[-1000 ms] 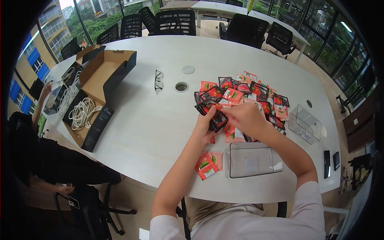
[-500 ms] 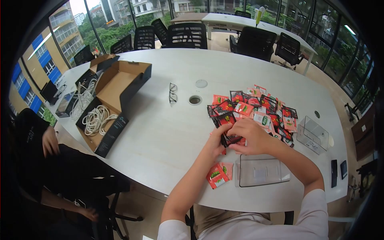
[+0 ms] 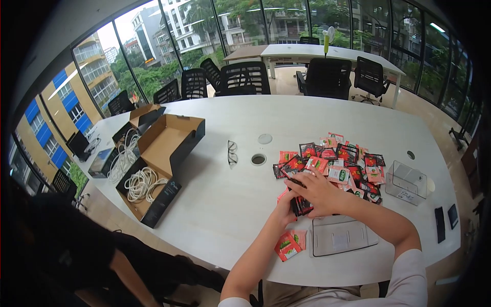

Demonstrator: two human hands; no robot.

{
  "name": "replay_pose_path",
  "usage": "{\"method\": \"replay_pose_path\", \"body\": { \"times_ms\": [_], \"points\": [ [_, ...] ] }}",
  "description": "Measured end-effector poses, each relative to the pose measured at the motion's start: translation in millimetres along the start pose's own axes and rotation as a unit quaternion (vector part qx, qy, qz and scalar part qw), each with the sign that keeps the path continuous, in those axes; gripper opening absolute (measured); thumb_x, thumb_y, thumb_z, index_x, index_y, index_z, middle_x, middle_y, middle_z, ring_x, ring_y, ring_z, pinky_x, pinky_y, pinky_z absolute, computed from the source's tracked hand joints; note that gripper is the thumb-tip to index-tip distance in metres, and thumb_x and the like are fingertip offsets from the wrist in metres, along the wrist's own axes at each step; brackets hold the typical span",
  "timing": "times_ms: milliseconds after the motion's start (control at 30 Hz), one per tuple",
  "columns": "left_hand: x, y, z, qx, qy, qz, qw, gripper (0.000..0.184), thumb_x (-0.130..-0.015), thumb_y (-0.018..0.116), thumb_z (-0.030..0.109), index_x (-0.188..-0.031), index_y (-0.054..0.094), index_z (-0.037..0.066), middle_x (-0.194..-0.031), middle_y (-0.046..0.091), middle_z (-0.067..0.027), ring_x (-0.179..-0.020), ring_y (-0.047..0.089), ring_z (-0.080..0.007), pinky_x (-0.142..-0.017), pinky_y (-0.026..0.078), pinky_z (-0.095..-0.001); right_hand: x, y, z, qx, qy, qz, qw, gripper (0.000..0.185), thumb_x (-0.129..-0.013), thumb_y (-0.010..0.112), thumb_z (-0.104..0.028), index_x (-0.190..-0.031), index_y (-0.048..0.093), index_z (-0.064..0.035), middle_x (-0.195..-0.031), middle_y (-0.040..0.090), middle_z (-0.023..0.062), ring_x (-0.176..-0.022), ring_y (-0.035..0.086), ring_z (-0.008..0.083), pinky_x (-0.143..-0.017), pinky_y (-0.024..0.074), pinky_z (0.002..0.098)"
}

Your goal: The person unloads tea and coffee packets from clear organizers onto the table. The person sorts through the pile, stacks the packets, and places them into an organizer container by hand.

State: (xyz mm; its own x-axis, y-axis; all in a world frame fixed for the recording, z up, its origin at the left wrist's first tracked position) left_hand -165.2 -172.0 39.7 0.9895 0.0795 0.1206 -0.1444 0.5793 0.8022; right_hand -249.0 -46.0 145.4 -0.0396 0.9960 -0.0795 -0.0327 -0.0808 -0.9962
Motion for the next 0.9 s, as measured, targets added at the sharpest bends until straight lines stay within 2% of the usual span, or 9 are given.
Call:
{"method": "replay_pose_path", "body": {
  "times_ms": [133, 267, 300, 433, 533, 633, 733, 833, 900],
  "points": [
    [2, 4, 0, 0.004, -0.006, 0.003, 1.0, 0.048, -0.093, 0.053, 0.022, -0.139, 0.048, 0.007, -0.129, 0.062, -0.0156, -0.116, 0.064, -0.0298, -0.098, 0.054, -0.048, 0, 3, 1, 0.025, 0.004, -0.007, 1.0, 0.126, -0.061, 0.092, -0.039, -0.159, 0.017, -0.0106, -0.15, 0.032, 0.0229, -0.144, 0.03, 0.0392, -0.119, 0.02, 0.0587],
    [2, 4, 0, 0.027, -0.001, -0.005, 1.0, 0.051, -0.091, 0.054, 0.019, -0.141, 0.046, 0.008, -0.131, 0.061, -0.0141, -0.115, 0.066, -0.029, -0.094, 0.057, -0.0464, 1, 5, 4, 0.006, 0.006, -0.017, 1.0, 0.128, -0.061, 0.091, -0.038, -0.159, 0.015, -0.011, -0.149, 0.034, 0.0218, -0.142, 0.033, 0.0382, -0.119, 0.019, 0.0607],
    [1, 3, 0, 0.03, 0.023, -0.017, 0.999, 0.053, -0.09, 0.054, 0.019, -0.14, 0.046, 0.006, -0.13, 0.061, -0.015, -0.115, 0.065, -0.0303, -0.096, 0.055, -0.0478, 0, 6, 4, -0.001, 0.009, -0.016, 1.0, 0.127, -0.061, 0.091, -0.038, -0.159, 0.015, -0.0108, -0.149, 0.035, 0.0216, -0.141, 0.034, 0.0377, -0.118, 0.0191, 0.0608],
    [0, -3, 3, 0.114, 0.021, -0.152, 0.982, 0.055, -0.091, 0.051, 0.027, -0.14, 0.045, 0.001, -0.132, 0.061, -0.0169, -0.118, 0.063, -0.0311, -0.101, 0.051, -0.0492, 5, 2, 7, -0.054, 0.02, 0.013, 0.998, 0.125, -0.062, 0.088, -0.036, -0.16, 0.014, -0.0111, -0.144, 0.039, 0.0207, -0.137, 0.039, 0.0362, -0.118, 0.019, 0.0634],
    [-1, -6, 2, 0.121, 0.005, -0.118, 0.986, 0.052, -0.098, 0.046, 0.029, -0.141, 0.045, 0.001, -0.133, 0.06, -0.0167, -0.12, 0.062, -0.0301, -0.101, 0.051, -0.0486, 7, -1, 6, -0.075, 0.028, 0.025, 0.996, 0.124, -0.062, 0.088, -0.033, -0.159, 0.015, -0.0098, -0.143, 0.038, 0.0209, -0.137, 0.037, 0.037, -0.118, 0.0195, 0.0626],
    [1, 1, 4, 0.09, 0.008, -0.095, 0.991, 0.053, -0.105, 0.041, 0.04, -0.143, 0.044, 0.004, -0.134, 0.06, -0.0154, -0.122, 0.061, -0.0294, -0.101, 0.051, -0.0485, 9, 2, 4, -0.075, 0.028, 0.05, 0.996, 0.123, -0.061, 0.089, -0.03, -0.159, 0.017, -0.0081, -0.145, 0.036, 0.0206, -0.137, 0.036, 0.0382, -0.116, 0.0222, 0.0607],
    [-2, 6, -1, 0.024, 0.042, -0.039, 0.998, 0.061, -0.105, 0.034, 0.054, -0.146, 0.042, 0.009, -0.141, 0.055, -0.0146, -0.128, 0.058, -0.0296, -0.104, 0.05, -0.0496, 9, 9, 4, -0.066, 0.023, 0.066, 0.995, 0.125, -0.06, 0.091, -0.031, -0.159, 0.017, -0.0085, -0.145, 0.036, 0.0205, -0.138, 0.035, 0.038, -0.117, 0.0222, 0.0601],
    [-2, 8, 1, 0.023, 0.054, -0.066, 0.996, 0.07, -0.103, 0.03, 0.064, -0.147, 0.04, 0.011, -0.144, 0.053, -0.0133, -0.129, 0.057, -0.0285, -0.103, 0.051, -0.0493, 7, 7, 1, -0.061, 0.038, 0.045, 0.996, 0.127, -0.06, 0.092, -0.031, -0.159, 0.015, -0.009, -0.146, 0.035, 0.0201, -0.138, 0.035, 0.0376, -0.117, 0.022, 0.0595],
    [-2, 1, 1, 0.057, 0.027, -0.09, 0.994, 0.075, -0.099, 0.032, 0.069, -0.148, 0.039, 0.013, -0.144, 0.053, -0.0123, -0.129, 0.057, -0.0287, -0.103, 0.051, -0.0493, 7, 2, 0, -0.077, 0.05, 0.032, 0.995, 0.129, -0.059, 0.092, -0.031, -0.159, 0.013, -0.0091, -0.147, 0.034, 0.0197, -0.138, 0.034, 0.0376, -0.118, 0.0221, 0.0592]
  ]
}}
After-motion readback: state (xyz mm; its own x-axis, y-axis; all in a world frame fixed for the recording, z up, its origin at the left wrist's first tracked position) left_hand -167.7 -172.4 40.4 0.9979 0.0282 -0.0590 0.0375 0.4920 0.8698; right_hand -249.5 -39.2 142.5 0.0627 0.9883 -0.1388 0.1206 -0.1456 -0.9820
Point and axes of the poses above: each hand's wrist, its own x-axis away from the middle knuckle, its own y-axis out of the palm, z = x × y, the point moved 1 cm from there along -x, towards the middle knuckle
